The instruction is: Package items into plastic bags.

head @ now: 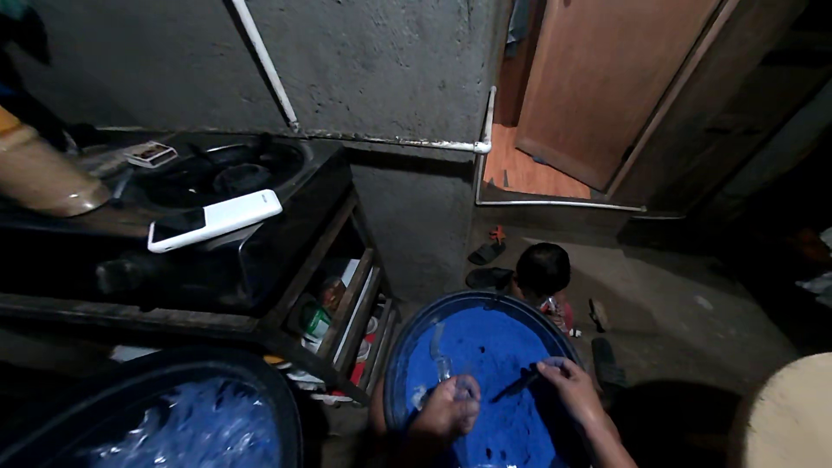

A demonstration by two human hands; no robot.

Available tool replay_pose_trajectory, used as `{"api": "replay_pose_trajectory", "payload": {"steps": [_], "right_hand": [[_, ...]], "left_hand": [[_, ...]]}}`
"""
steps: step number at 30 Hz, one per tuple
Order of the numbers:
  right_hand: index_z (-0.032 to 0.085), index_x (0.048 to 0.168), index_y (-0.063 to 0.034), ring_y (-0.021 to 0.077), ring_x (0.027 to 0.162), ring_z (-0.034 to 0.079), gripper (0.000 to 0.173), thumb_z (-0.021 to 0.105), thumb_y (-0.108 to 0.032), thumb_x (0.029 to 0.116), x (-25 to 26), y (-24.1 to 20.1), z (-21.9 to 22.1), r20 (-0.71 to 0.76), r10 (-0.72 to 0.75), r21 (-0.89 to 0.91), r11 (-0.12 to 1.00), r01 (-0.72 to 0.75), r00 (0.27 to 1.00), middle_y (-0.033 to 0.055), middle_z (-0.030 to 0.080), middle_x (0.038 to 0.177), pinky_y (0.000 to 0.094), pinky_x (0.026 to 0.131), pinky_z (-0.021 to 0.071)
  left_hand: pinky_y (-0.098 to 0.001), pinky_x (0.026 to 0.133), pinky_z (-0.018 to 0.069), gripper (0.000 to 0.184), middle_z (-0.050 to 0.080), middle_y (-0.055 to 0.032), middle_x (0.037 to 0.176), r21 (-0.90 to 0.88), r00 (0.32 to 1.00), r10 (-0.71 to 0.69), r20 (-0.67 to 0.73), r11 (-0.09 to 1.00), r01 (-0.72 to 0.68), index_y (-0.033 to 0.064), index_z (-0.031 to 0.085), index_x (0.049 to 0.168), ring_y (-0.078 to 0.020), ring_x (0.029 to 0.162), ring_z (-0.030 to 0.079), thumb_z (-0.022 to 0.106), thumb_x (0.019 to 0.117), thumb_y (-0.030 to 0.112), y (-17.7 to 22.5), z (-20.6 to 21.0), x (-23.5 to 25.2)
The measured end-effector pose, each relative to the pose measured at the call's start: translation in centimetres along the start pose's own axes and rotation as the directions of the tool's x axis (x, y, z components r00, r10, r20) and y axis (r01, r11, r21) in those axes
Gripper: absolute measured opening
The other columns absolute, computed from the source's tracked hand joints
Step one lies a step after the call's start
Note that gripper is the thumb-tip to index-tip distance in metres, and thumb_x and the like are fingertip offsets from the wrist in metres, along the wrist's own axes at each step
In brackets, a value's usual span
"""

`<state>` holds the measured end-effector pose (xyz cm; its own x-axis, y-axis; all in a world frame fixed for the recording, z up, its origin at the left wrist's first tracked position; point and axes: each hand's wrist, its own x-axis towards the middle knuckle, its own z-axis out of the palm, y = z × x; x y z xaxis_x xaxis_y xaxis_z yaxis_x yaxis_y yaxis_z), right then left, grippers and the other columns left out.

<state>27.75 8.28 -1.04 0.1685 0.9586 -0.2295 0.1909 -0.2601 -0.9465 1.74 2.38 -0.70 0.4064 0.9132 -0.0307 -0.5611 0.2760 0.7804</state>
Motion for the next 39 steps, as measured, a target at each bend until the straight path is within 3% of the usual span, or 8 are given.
{"api": "replay_pose_trajectory", "payload": {"steps": [2, 6, 10, 12, 15, 23, 32, 39], "right_hand": [[0.063, 0.130, 0.0004, 0.0228, 0.104, 0.064, 0.047, 0.073, -0.028, 0.0932, -0.6, -0.6, -0.1, 0.113, -0.133, -0.182, 0.971, 0.152, 0.985, 0.0161, 0.066, 0.118, 0.0424, 0.092, 0.0531], [0.067, 0.128, -0.0057, 0.0047, 0.092, 0.065, 0.046, 0.070, -0.035, 0.0915, -2.9, -5.3, 0.7, 0.466, -0.313, 0.051, 0.943, 0.328, 0.827, -0.0019, 0.069, 0.105, 0.0235, 0.081, 0.0564], [0.077, 0.111, -0.0057, 0.0018, 0.090, 0.063, 0.026, 0.072, -0.024, 0.0935, -3.7, -8.3, 2.3, 0.659, -0.440, 0.091, 0.852, 0.516, 0.610, 0.0003, 0.069, 0.102, 0.0178, 0.078, 0.0536], [0.079, 0.098, -0.0055, 0.0019, 0.090, 0.063, 0.017, 0.069, -0.020, 0.0959, -3.8, -9.5, 2.6, 0.683, -0.501, 0.101, 0.785, 0.611, 0.531, 0.0013, 0.070, 0.095, 0.0176, 0.080, 0.0533], [0.079, 0.096, -0.0073, 0.0079, 0.088, 0.065, 0.021, 0.066, -0.024, 0.0984, -4.0, -11.6, 2.3, 0.692, -0.543, -0.057, 0.616, 0.785, 0.476, 0.0039, 0.070, 0.091, 0.0241, 0.080, 0.0551], [0.076, 0.095, -0.0077, 0.0046, 0.086, 0.063, 0.023, 0.067, -0.028, 0.0968, -3.4, -14.7, 2.1, 0.655, -0.535, -0.124, 0.620, 0.774, 0.534, 0.0020, 0.068, 0.093, 0.0216, 0.078, 0.0528], [0.074, 0.092, -0.0093, -0.0011, 0.082, 0.061, 0.018, 0.068, -0.026, 0.0954, -0.8, -15.8, -0.6, 0.377, -0.614, -0.130, 0.707, 0.695, 0.694, -0.0036, 0.067, 0.093, 0.0154, 0.073, 0.0511], [0.070, 0.108, -0.0043, 0.0058, 0.078, 0.067, 0.017, 0.065, -0.015, 0.0956, 0.1, -14.9, -0.6, 0.282, -0.506, 0.240, 0.860, 0.451, 0.815, -0.0014, 0.072, 0.092, 0.0213, 0.070, 0.0569]], "left_hand": [[-0.0129, 0.043, 0.0375, 0.024, 0.056, 0.0122, 0.060, 0.042, 0.998, -0.018, 0.055, 0.999, 0.016, 0.0243, 0.067, 0.090, 0.0041, 0.045, 0.045, 0.087, 0.0774, 0.029, 0.6, 0.0, 0.1], [-0.0124, 0.043, 0.0365, 0.018, 0.060, 0.0124, 0.064, 0.184, 0.992, -0.096, 0.079, 0.980, 0.080, 0.0194, 0.067, 0.091, 0.0052, 0.046, 0.045, 0.076, 0.0802, 0.007, 1.2, 0.7, 0.5], [-0.0130, 0.050, 0.0413, 0.029, 0.068, 0.0100, 0.081, 0.310, 0.987, -0.147, 0.061, 0.943, 0.121, 0.0118, 0.065, 0.105, 0.0050, 0.056, 0.051, 0.072, 0.0785, 0.001, 1.5, 1.9, 1.1], [-0.0185, 0.073, 0.0549, 0.043, 0.072, 0.0071, 0.099, 0.385, 0.982, -0.118, 0.149, 0.921, 0.053, 0.0069, 0.063, 0.118, 0.0018, 0.082, 0.065, 0.076, 0.0782, 0.001, 2.0, 1.5, 1.3], [-0.0309, 0.108, 0.0465, 0.076, 0.053, -0.0122, 0.143, 0.596, 0.966, -0.090, 0.243, 0.800, -0.075, -0.0035, 0.049, 0.143, -0.0119, 0.128, 0.054, 0.084, 0.0773, 0.011, 4.0, 0.7, 1.5], [-0.0360, 0.106, 0.0460, 0.030, 0.069, -0.0165, 0.117, 0.759, 0.923, 0.281, 0.264, 0.530, -0.378, -0.0049, 0.072, 0.111, -0.0182, 0.117, 0.061, 0.054, 0.1037, 0.018, 3.6, 3.0, 2.8], [-0.0296, 0.081, 0.0561, 0.026, 0.067, -0.0002, 0.092, 0.553, 0.985, -0.045, 0.169, 0.831, -0.057, -0.0006, 0.057, 0.122, -0.0064, 0.083, 0.066, 0.049, 0.1056, 0.018, 0.0, 1.7, 2.0], [-0.0292, 0.078, 0.0567, 0.031, 0.060, 0.0090, 0.076, 0.466, 0.978, 0.017, 0.210, 0.878, -0.115, 0.0091, 0.058, 0.103, -0.0047, 0.074, 0.064, 0.032, 0.1106, 0.025, 0.2, 1.9, 1.7]]}}
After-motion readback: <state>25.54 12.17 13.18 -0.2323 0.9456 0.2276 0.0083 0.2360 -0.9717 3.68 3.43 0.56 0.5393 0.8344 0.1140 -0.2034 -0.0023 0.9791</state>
